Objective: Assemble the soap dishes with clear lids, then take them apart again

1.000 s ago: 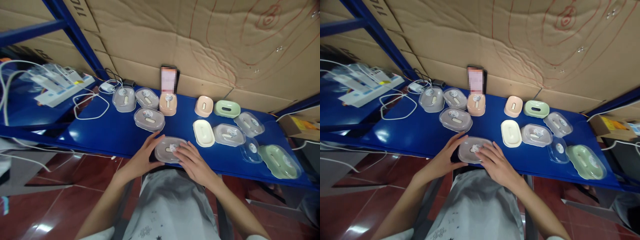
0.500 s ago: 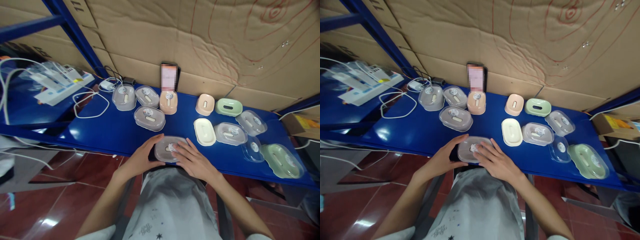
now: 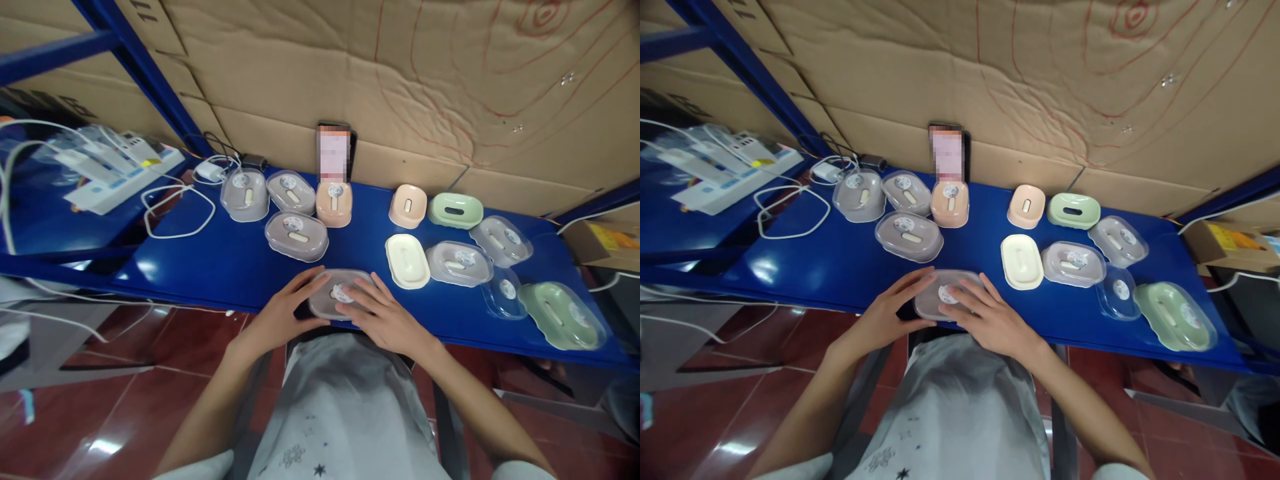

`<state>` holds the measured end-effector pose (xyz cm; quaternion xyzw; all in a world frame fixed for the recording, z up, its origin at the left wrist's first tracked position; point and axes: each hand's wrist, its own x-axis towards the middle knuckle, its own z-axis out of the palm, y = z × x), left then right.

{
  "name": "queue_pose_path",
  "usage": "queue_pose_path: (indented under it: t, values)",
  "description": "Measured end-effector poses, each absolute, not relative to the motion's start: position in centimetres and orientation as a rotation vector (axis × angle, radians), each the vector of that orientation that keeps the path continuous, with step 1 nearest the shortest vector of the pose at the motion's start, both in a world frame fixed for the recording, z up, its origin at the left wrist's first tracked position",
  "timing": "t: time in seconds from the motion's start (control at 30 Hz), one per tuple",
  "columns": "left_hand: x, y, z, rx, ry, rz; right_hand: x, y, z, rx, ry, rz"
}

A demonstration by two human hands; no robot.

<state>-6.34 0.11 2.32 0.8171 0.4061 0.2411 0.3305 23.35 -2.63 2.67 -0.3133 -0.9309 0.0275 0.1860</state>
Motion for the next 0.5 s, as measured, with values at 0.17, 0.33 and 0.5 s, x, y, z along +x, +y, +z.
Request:
queue_pose_path:
  t: [0.17,0.33,0.5]
  values:
    - [-4.9,-0.7,1.6,2.315,1.266,0.872,26.3,-2.4,2.7,-1.323,-2.407,0.008]
    - [-1.4,-1.2,1.5,2.501,1.517,0.985,28.8,-5.7,2.2,-1.593,-2.247,-0.108]
    - [2.8,1.6,3.1,2.451,1.630,0.787,29.1,-9.1,2.4,-1.470,-2.347,0.086]
